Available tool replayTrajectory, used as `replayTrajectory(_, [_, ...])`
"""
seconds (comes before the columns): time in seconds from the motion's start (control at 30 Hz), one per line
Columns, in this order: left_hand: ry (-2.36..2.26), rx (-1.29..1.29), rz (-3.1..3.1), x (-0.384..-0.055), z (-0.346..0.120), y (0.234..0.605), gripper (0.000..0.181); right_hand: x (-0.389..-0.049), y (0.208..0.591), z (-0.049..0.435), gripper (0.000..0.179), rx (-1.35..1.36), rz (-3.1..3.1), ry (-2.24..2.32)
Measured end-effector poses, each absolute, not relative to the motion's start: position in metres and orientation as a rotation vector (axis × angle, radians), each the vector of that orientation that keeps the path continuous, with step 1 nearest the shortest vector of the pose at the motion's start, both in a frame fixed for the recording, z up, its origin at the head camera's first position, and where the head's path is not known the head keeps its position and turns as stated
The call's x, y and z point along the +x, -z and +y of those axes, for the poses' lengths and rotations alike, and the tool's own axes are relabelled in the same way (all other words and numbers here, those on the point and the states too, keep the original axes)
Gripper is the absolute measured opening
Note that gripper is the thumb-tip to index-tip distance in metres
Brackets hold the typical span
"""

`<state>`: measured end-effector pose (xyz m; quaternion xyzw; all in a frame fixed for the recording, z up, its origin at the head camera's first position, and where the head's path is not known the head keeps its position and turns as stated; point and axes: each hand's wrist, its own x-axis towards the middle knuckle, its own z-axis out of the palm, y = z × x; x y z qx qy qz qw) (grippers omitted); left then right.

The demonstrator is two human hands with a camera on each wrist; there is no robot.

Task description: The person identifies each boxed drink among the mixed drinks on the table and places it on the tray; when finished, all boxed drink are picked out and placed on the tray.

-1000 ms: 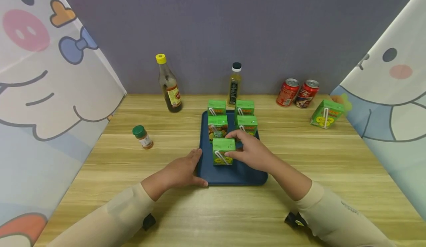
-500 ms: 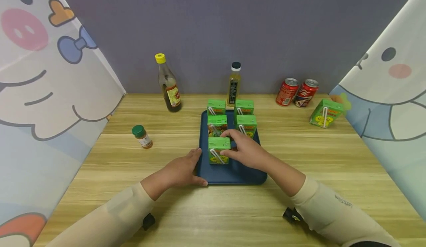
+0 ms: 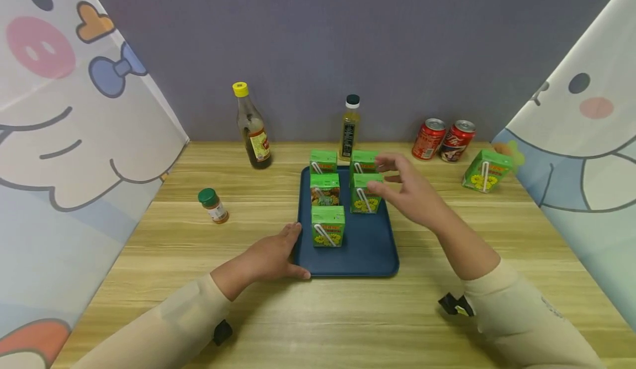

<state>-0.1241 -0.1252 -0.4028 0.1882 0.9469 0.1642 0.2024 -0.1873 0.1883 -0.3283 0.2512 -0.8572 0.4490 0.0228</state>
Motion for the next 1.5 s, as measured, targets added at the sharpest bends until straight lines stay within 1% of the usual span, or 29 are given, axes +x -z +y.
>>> replayTrajectory(0.07, [-0.458, 0.523, 2.644, -0.124, -0.125, 0.402, 0.113, -0.194, 0.32, 0.202, 0.061, 0.724, -2.593, -1.341])
replayTrajectory(0.23, [-0.456, 0.519, 2.647, -0.124, -0.125, 0.403, 0.114, -0.21, 0.304, 0.239, 0.067, 0.53, -2.56, -1.192])
replayTrajectory(0.37, [-0.452, 0.528, 2.647, -0.124, -0.125, 0.403, 0.113, -0.223, 0.301, 0.272, 0.071, 0.37, -2.515, -1.206])
replayTrajectory(0.63, [-0.444, 0.521, 2.641, -0.124, -0.125, 0.402, 0.113, -0.248, 0.323, 0.341, 0.086, -0.04, -2.426, -1.249])
replayTrajectory(0.73, [-0.448, 0.511, 2.639, -0.123, -0.124, 0.402, 0.113, -0.254, 0.333, 0.364, 0.092, -0.192, -2.467, -1.234])
replayTrajectory(0.9, [-0.449, 0.513, 2.643, -0.123, -0.124, 0.402, 0.113, -0.258, 0.351, 0.392, 0.104, -0.359, -2.556, -1.291])
replayTrajectory(1.17, [-0.442, 0.507, 2.642, -0.123, -0.124, 0.401, 0.113, -0.264, 0.381, 0.414, 0.113, -0.425, -2.615, -1.519])
replayTrajectory(1.3, [-0.445, 0.505, 2.64, -0.123, -0.124, 0.401, 0.113, -0.267, 0.387, 0.417, 0.109, -0.43, -2.632, -1.554])
replayTrajectory(1.4, [-0.438, 0.508, 2.64, -0.123, -0.124, 0.401, 0.113, -0.268, 0.389, 0.418, 0.103, -0.382, -2.654, -1.5])
replayTrajectory(1.5, [-0.436, 0.509, 2.639, -0.124, -0.124, 0.401, 0.113, -0.267, 0.39, 0.419, 0.102, -0.38, -2.689, -1.399])
